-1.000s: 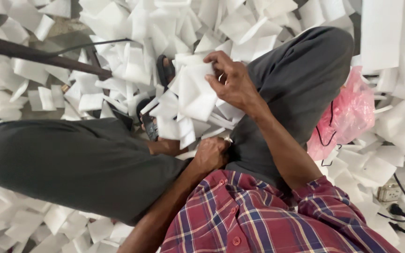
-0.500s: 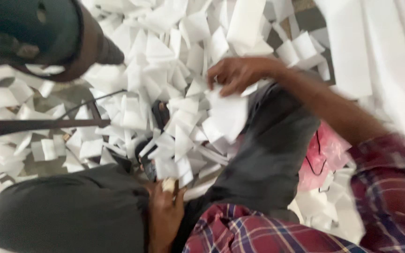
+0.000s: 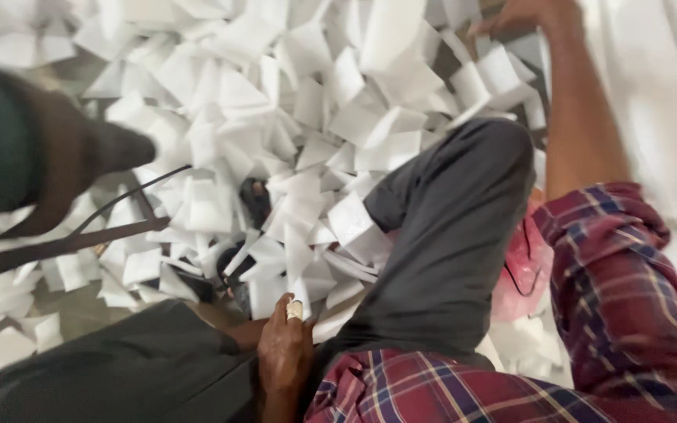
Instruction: The person sits cross-legged on the floor and repeatedly picks up white foam sheets, tears them into smaller pieces by hand, and places the pieces into a growing pile. The hands are visible throughout, and the task continues without using any tools.
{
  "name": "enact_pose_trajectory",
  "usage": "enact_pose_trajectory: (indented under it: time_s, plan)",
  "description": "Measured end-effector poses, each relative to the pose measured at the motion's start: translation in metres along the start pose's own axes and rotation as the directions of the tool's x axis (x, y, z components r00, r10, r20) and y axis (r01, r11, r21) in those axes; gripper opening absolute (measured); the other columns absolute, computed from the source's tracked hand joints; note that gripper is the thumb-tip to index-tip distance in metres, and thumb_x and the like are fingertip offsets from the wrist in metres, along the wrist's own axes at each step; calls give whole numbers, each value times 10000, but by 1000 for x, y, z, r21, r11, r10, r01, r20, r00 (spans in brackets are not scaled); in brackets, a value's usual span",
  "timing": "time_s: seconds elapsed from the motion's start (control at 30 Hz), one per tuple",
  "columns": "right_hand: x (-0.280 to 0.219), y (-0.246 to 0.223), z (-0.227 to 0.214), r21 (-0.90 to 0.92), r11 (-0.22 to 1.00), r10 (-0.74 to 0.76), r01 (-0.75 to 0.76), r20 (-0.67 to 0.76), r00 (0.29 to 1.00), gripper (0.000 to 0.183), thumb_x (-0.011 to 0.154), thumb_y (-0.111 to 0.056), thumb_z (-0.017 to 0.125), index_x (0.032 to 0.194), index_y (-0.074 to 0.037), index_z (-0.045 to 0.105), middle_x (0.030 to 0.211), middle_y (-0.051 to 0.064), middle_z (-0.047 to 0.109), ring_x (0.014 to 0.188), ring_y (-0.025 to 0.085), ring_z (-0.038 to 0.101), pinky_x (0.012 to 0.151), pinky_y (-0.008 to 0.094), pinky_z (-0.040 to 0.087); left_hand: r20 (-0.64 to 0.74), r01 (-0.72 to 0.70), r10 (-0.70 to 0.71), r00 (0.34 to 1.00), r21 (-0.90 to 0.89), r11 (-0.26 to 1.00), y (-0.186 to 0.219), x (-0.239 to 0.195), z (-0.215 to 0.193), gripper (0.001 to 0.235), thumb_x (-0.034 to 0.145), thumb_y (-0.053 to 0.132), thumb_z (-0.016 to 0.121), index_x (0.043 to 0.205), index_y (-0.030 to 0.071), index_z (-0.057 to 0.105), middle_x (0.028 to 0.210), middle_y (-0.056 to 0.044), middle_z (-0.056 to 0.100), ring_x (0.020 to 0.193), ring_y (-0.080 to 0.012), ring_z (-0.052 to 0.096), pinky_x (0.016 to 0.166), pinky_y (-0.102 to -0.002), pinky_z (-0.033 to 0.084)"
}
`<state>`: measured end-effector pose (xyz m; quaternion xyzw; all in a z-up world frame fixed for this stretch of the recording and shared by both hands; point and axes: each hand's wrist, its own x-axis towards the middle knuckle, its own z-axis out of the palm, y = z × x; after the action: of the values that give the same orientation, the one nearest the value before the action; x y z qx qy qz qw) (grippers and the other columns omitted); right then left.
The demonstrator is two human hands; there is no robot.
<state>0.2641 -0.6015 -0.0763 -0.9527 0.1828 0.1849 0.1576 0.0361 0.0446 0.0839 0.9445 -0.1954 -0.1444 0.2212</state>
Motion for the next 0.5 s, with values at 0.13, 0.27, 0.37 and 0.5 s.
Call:
enact_pose_trajectory:
  time_s: [0.13, 0.27, 0.37, 0.5]
  plan:
    - [-26, 54, 51, 7, 1000, -9, 9, -46, 999, 1296, 524, -677, 955, 1506, 10, 462, 1446, 290, 529, 1312, 457, 506, 1039, 562, 440, 45, -27, 28, 999, -14, 1000, 2, 5, -3, 331, 853, 161, 710, 1081, -72, 650, 1284, -288, 625, 1018, -477, 638, 837, -516, 533]
    - [-41, 60, 95, -6, 993, 121, -121, 51, 991, 1256, 527, -623, 951, 1500, 1, 460, 1416, 282, 553, 1286, 473, 529, 1029, 576, 452, 121, 4, -4, 993, 6, 1000, 2, 9, -2, 404, 854, 155, 705, 1148, -113, 632, 1248, -298, 627, 1008, -487, 645, 838, -529, 538]
    - [-51, 49, 114, 34, 996, 79, -80, 30, 996, 1120, 605, -568, 938, 1442, 33, 499, 1390, 288, 566, 1250, 482, 546, 995, 565, 463, 244, -16, 7, 970, 33, 999, -5, 15, 5, 392, 834, 155, 716, 1120, -104, 648, 1225, -295, 642, 961, -466, 671, 792, -519, 556]
    - [-62, 31, 125, 122, 988, -83, 92, -72, 994, 904, 735, -504, 915, 1344, 70, 573, 1344, 310, 571, 1188, 511, 545, 902, 566, 468, 199, -110, 105, 974, 15, 994, -13, 13, 16, 329, 801, 152, 737, 1019, -86, 674, 1181, -314, 650, 968, -468, 675, 800, -512, 568]
